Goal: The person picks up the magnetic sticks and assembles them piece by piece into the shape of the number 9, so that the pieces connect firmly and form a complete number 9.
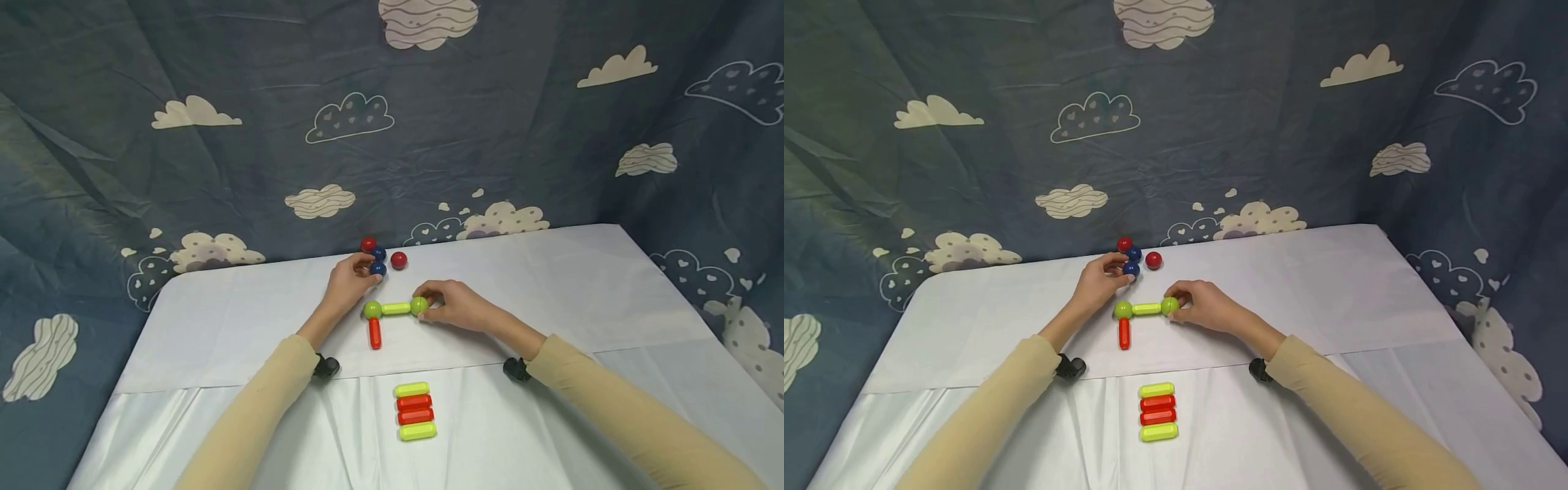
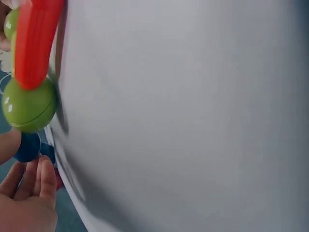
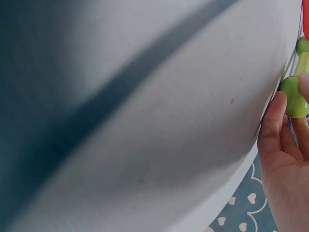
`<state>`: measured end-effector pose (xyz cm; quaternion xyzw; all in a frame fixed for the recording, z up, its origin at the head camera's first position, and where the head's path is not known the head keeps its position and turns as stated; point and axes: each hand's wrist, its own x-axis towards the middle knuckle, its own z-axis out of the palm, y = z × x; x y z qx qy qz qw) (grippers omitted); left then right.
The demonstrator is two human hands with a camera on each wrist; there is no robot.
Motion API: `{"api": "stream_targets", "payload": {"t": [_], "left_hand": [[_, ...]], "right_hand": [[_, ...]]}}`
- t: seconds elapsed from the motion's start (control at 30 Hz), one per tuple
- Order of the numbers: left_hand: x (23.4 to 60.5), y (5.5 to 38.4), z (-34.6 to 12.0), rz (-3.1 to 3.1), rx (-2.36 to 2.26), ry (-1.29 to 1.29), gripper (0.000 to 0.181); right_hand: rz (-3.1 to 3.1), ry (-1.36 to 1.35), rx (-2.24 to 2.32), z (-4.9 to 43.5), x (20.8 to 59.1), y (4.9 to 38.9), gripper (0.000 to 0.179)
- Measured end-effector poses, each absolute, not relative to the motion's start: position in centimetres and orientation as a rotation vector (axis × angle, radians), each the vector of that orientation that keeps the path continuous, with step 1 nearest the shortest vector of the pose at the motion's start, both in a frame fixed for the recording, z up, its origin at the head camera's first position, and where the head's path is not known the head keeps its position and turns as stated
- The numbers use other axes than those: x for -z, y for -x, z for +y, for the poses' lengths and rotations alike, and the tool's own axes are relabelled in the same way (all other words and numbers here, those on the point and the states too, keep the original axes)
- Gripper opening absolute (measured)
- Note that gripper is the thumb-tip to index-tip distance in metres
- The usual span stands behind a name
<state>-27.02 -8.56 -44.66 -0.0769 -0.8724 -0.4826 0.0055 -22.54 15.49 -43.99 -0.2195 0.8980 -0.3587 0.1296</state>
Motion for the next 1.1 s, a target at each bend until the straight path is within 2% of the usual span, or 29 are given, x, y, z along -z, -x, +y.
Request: {"api": "stream_targets", "payload": {"t": [0.2,0.4,0.63,0.87,1.1], "left_hand": [[43.1,24.4,-10.2,-2.691,1.558,0.278,0.04],[42.1,19.5,-11.2,-2.697,1.636,0.396,0.036],[42.7,14.6,-12.0,-2.818,1.719,0.488,0.034],[44.7,13.5,-13.0,-2.913,1.672,0.52,0.032],[45.1,13.6,-13.0,-2.957,1.631,0.548,0.032]], "right_hand": [[2.612,0.63,1.038,15.5,44.1,22.6,0.036],[2.608,0.635,1.042,15.7,44.3,22.6,0.036],[2.607,0.634,1.048,15.7,44.1,22.6,0.036],[2.612,0.648,1.041,15.7,44.3,22.7,0.036],[2.621,0.622,1.032,15.4,44.0,22.5,0.036]]}}
